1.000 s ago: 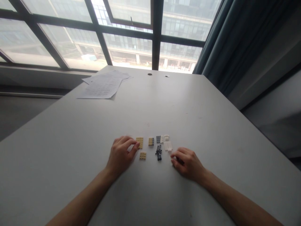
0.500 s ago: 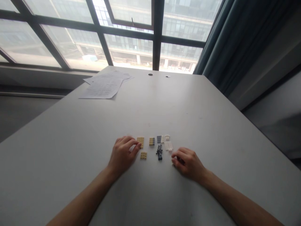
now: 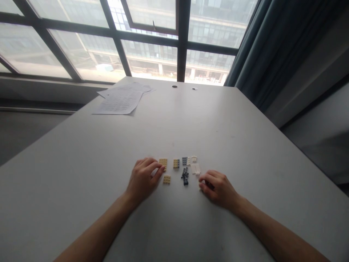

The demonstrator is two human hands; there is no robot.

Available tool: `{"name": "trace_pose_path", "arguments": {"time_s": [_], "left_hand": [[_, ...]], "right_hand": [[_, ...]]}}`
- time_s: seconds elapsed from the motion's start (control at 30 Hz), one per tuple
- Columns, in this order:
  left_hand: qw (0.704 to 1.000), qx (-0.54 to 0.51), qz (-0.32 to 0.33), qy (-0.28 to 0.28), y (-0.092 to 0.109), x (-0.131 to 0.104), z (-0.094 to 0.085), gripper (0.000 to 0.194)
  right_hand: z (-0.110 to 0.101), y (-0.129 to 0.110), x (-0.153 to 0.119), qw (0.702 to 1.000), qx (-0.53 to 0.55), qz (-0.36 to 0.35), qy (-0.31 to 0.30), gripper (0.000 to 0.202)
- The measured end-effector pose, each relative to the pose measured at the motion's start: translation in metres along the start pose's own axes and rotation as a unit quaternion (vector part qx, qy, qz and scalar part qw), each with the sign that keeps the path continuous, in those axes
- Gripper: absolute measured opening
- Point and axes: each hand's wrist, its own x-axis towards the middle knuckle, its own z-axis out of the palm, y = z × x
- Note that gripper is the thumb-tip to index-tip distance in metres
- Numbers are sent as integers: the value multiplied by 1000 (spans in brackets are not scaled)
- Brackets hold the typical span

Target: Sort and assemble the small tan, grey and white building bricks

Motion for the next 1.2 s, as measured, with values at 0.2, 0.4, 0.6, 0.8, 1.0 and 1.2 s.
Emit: {"name": "trace_pose_path", "arguments": {"time_s": [0.2,0.4,0.6,0.8,1.0,1.2], "left_hand": [[1000,2,1,-5,1,0,0,20],[1000,6,4,-9,1,0,0,20],[1000,5,14,-14,0,-1,1,20],[1000,2,19,-17,-1,-2,2,19],[999,-2,20,-27,-1,-3,3,20],[999,-8,29,-24,0,-2,3,20]], "right_hand": [[1,2,-1,1000,4,7,-7,9],[0,0,1,1000,5,0,2,10],[0,1,1,1000,11,5,-2,10],[0,1,1,1000,14,11,-8,10],[-1,1,0,1000,20,13,-14,10],[1,3,1,999,23,17,-20,10]]}}
